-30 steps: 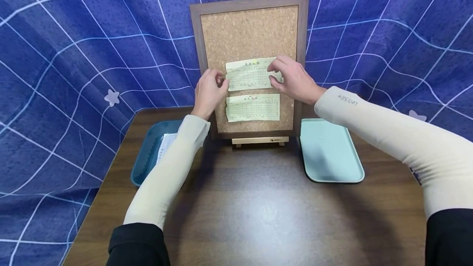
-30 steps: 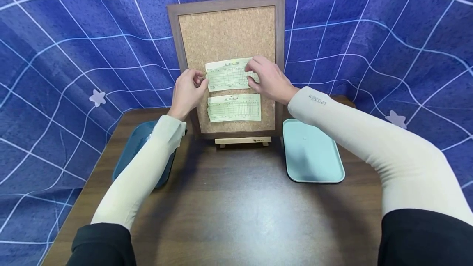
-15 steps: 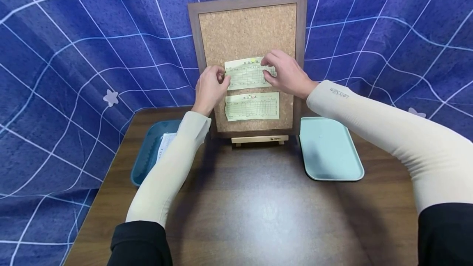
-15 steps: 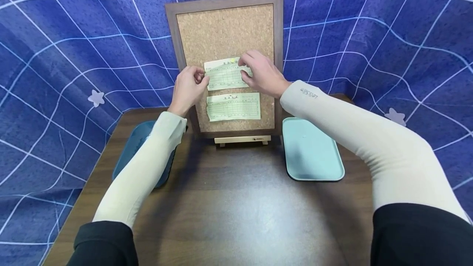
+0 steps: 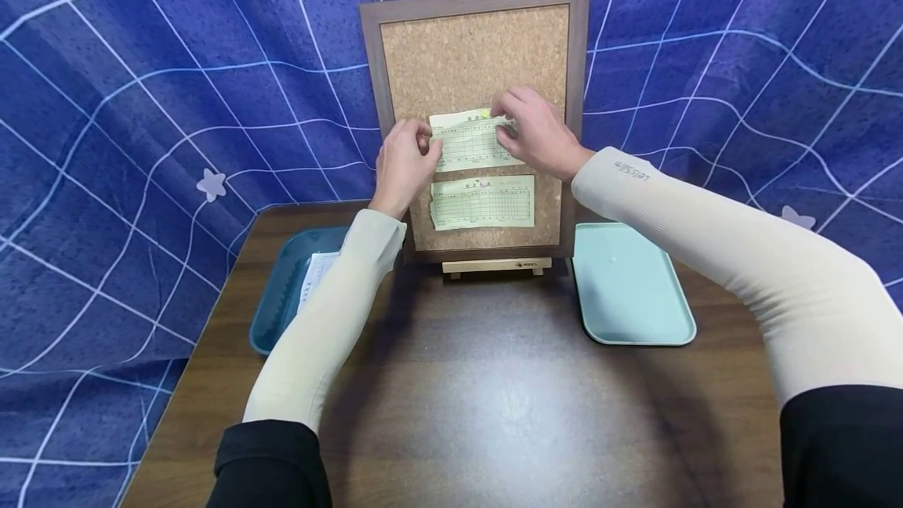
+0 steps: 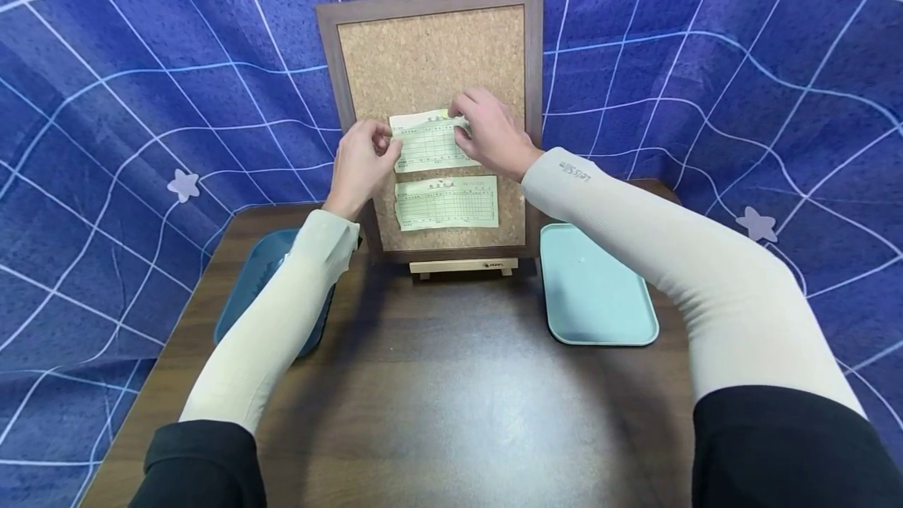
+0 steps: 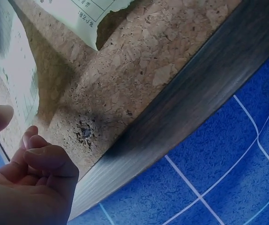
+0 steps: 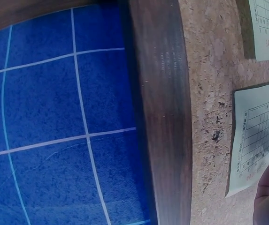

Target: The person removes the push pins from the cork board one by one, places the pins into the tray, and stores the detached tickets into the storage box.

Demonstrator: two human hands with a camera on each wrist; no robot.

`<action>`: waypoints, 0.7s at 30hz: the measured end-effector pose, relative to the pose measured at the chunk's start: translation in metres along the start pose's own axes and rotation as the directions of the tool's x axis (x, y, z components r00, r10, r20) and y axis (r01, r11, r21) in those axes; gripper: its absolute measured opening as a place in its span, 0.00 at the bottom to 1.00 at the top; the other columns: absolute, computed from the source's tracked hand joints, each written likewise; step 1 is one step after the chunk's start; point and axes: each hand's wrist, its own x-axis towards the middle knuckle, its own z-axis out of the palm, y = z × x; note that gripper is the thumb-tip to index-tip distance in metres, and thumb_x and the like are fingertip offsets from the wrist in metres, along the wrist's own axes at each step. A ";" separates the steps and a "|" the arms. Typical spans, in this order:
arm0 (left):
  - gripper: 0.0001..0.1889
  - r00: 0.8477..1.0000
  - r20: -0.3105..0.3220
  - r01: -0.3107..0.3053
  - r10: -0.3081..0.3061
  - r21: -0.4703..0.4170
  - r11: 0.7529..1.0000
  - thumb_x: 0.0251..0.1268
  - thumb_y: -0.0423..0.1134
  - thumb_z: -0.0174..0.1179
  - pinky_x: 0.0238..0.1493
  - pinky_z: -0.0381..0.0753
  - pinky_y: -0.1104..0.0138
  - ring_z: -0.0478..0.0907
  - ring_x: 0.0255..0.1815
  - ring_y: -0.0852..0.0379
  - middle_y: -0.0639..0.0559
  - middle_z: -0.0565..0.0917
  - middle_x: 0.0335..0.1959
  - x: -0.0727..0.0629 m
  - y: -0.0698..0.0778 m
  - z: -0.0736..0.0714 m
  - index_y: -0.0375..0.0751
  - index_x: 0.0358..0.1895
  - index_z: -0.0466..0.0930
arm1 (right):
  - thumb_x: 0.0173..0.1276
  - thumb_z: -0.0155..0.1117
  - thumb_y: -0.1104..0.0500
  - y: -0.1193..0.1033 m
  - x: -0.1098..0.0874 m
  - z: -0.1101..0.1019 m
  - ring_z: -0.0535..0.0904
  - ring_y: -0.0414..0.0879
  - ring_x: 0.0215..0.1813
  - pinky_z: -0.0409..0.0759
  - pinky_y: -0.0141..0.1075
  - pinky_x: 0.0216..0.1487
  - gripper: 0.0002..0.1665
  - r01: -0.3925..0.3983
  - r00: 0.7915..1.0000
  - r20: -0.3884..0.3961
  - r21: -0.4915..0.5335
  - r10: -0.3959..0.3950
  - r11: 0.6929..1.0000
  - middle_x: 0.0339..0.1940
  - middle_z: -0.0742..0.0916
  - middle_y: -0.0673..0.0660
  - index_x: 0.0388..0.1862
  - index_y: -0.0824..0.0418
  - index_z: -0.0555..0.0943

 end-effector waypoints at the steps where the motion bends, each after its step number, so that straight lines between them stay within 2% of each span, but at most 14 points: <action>1: 0.13 1.000 -0.004 0.001 -0.001 -0.001 1.000 0.65 0.46 0.56 0.37 0.69 0.63 0.70 0.36 0.56 0.54 0.73 0.35 0.000 0.000 0.000 0.43 0.45 0.77 | 0.59 0.59 0.68 0.000 0.001 0.001 0.74 0.51 0.44 0.72 0.42 0.45 0.09 -0.005 1.000 0.000 -0.005 0.005 1.000 0.39 0.79 0.58 0.39 0.66 0.77; 8: 0.08 0.999 -0.033 -0.005 0.004 -0.013 1.000 0.66 0.43 0.55 0.38 0.70 0.62 0.71 0.36 0.56 0.54 0.74 0.35 0.002 0.003 0.001 0.43 0.41 0.77 | 0.60 0.59 0.68 -0.003 0.009 0.007 0.75 0.52 0.45 0.72 0.42 0.45 0.09 -0.031 0.999 0.011 -0.014 0.031 0.999 0.40 0.79 0.59 0.41 0.66 0.77; 15: 0.08 0.996 -0.083 -0.033 0.032 -0.011 0.999 0.67 0.42 0.54 0.38 0.71 0.61 0.73 0.36 0.56 0.54 0.75 0.34 0.003 0.005 0.001 0.43 0.38 0.77 | 0.63 0.59 0.66 -0.008 0.018 0.011 0.74 0.51 0.48 0.70 0.42 0.50 0.10 -0.127 0.990 0.059 -0.008 0.127 0.992 0.43 0.79 0.58 0.44 0.64 0.76; 21: 0.07 0.995 -0.089 -0.046 0.045 -0.006 0.999 0.67 0.42 0.54 0.37 0.71 0.61 0.73 0.35 0.56 0.54 0.75 0.34 0.003 0.005 0.001 0.43 0.37 0.77 | 0.62 0.58 0.68 -0.008 0.020 0.015 0.74 0.51 0.47 0.70 0.41 0.50 0.09 -0.115 0.992 0.043 0.003 0.115 0.993 0.42 0.79 0.58 0.42 0.66 0.77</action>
